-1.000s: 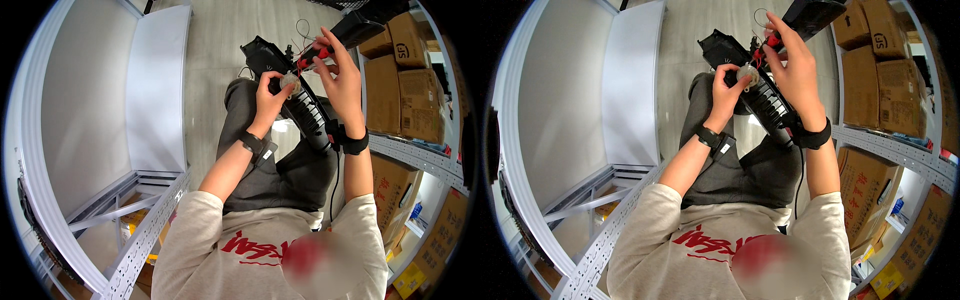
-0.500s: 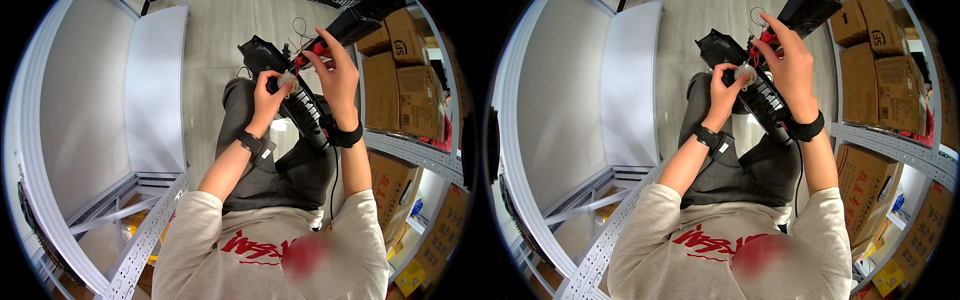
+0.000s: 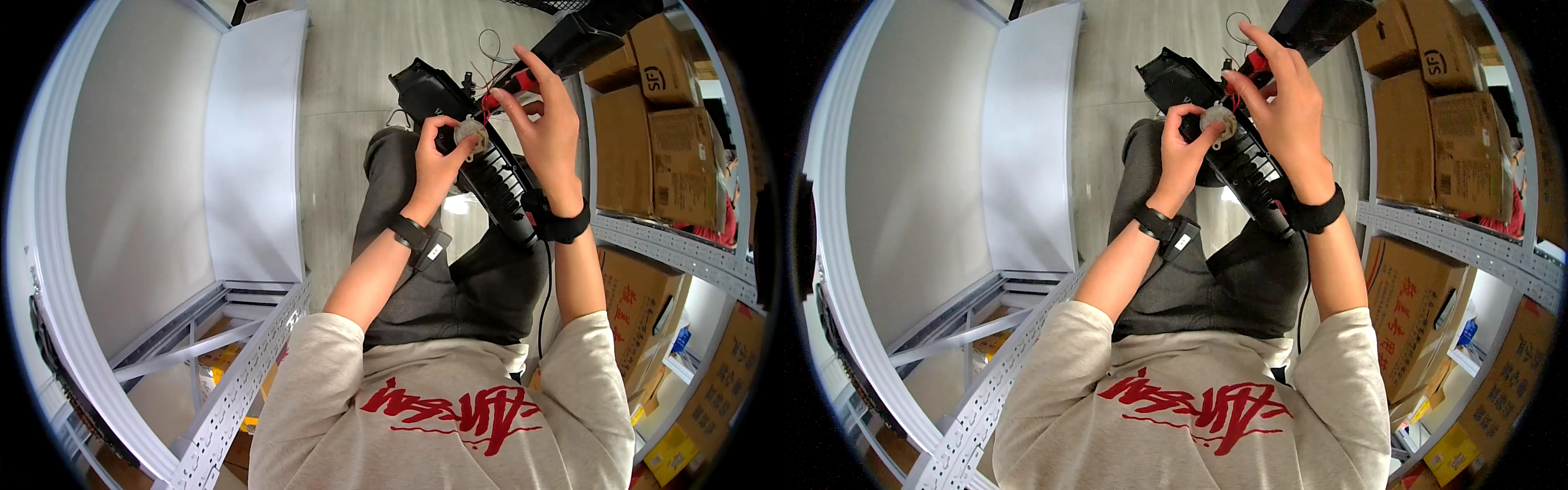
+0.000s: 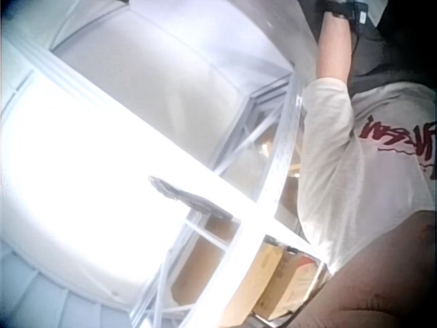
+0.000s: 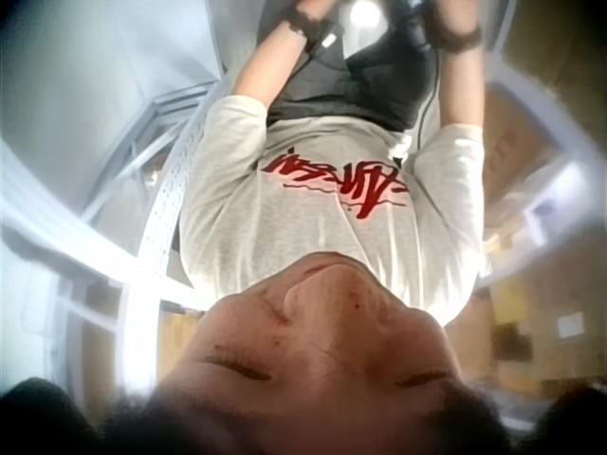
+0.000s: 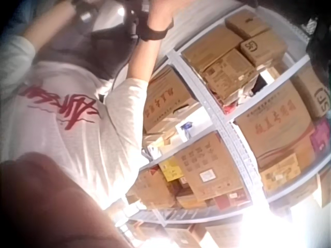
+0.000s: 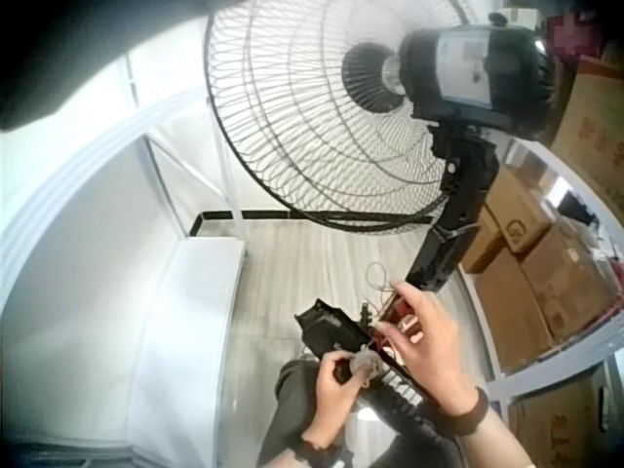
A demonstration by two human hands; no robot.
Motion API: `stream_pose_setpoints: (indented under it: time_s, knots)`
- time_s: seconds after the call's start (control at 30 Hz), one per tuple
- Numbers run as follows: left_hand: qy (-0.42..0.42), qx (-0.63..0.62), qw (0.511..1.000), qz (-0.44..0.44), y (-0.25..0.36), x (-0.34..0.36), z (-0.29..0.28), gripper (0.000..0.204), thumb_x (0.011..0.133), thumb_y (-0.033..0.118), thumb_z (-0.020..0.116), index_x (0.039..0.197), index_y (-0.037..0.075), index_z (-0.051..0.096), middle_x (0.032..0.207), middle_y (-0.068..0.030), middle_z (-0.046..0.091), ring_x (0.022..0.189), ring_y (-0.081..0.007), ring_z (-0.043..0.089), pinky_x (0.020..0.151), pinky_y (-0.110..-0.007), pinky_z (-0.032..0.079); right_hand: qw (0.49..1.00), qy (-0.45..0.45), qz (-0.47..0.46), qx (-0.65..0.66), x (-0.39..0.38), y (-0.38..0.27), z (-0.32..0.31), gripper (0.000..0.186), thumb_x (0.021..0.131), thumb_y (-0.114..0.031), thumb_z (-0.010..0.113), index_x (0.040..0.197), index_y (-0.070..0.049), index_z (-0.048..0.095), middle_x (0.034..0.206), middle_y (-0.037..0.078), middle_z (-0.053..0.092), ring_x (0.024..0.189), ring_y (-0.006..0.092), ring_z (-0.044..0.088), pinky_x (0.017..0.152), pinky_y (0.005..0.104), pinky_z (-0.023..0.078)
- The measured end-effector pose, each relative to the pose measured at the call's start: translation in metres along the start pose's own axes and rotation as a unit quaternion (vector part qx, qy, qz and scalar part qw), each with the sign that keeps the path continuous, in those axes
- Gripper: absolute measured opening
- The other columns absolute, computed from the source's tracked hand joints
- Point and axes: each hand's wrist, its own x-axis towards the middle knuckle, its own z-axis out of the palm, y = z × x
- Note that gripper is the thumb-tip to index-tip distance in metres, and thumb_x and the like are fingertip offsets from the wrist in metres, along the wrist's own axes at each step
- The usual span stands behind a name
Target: The person sits on the floor and uses a screwdriver to attach a small white circular component to a black plastic housing. They manipulate wires and tighten screws to secure the part.
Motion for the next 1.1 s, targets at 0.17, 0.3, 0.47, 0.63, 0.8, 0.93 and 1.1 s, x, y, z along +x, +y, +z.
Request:
stream_pose_setpoints:
  time_s: [0.17,0.3,0.47,0.63,0.8,0.93,1.1]
  knots:
    - [-0.001,0.022,1.0,0.01,0.002,0.001,0.001,0.031,0.088,0.004,0.076,0.111,0.005,0.055,0.103,-0.0001,0.059,0.094,-0.0079,0.057,0.082,-0.023,0.049,0.989,-0.055,0.05,0.129,-0.004,0.009,0.003,0.069,0.085,0.003,0.074,0.145,-0.02,0.05,0.101,0.007,0.07,0.092,0.0239,0.073,0.075,0.0352,0.06]
    - [0.015,-0.033,0.999,-0.023,0.002,0.0,0.002,0.031,0.085,0.01,0.079,0.106,0.003,0.058,0.102,-0.0013,0.06,0.097,-0.0101,0.055,0.09,-0.025,0.045,0.995,-0.06,0.047,0.067,-0.005,0.011,0.004,0.073,0.085,0.003,0.073,0.148,-0.021,0.046,0.097,0.007,0.07,0.089,0.0242,0.073,0.076,0.0358,0.06]
    - [0.0,-0.003,1.0,0.0,-0.001,0.0,0.0,0.032,0.087,0.004,0.077,0.111,0.006,0.055,0.103,-0.0003,0.059,0.095,-0.0082,0.057,0.084,-0.024,0.048,0.998,-0.052,0.021,0.025,-0.006,0.007,0.005,0.075,0.084,0.004,0.074,0.149,-0.021,0.045,0.102,0.008,0.07,0.086,0.0242,0.073,0.075,0.0349,0.059]
    - [0.001,0.009,1.0,0.007,-0.003,0.001,0.0,0.031,0.087,0.005,0.077,0.11,0.005,0.056,0.104,-0.0006,0.058,0.095,-0.0085,0.056,0.085,-0.024,0.048,0.994,-0.07,0.004,0.079,-0.004,0.011,0.01,0.081,0.085,0.006,0.071,0.153,-0.021,0.036,0.11,0.009,0.068,0.087,0.0257,0.073,0.074,0.0373,0.059]
    - [0.005,0.026,1.0,0.008,0.0,0.001,-0.001,0.031,0.087,0.005,0.078,0.11,0.005,0.056,0.104,-0.0004,0.058,0.095,-0.0085,0.056,0.085,-0.024,0.048,0.994,-0.099,0.029,0.04,-0.005,0.015,0.009,0.082,0.088,0.004,0.07,0.155,-0.017,0.028,0.112,0.009,0.068,0.093,0.0238,0.073,0.069,0.0335,0.06]
    - [0.005,0.013,1.0,-0.001,-0.004,0.001,0.0,0.032,0.087,0.005,0.078,0.11,0.005,0.056,0.104,-0.0004,0.058,0.095,-0.0085,0.056,0.084,-0.024,0.048,0.998,-0.057,-0.007,-0.018,-0.009,0.02,0.012,0.084,0.087,0.002,0.073,0.155,-0.013,0.026,0.106,0.009,0.068,0.09,0.0203,0.073,0.062,0.0293,0.058]
    - [0.002,0.0,1.0,0.0,0.0,0.0,-0.001,0.031,0.086,0.004,0.078,0.11,0.005,0.056,0.104,-0.0003,0.058,0.096,-0.0082,0.056,0.084,-0.024,0.048,0.999,-0.044,0.015,-0.001,-0.014,0.02,0.017,0.084,0.084,-0.001,0.076,0.154,-0.02,0.033,0.106,0.011,0.069,0.094,0.0281,0.072,0.076,0.038,0.059]
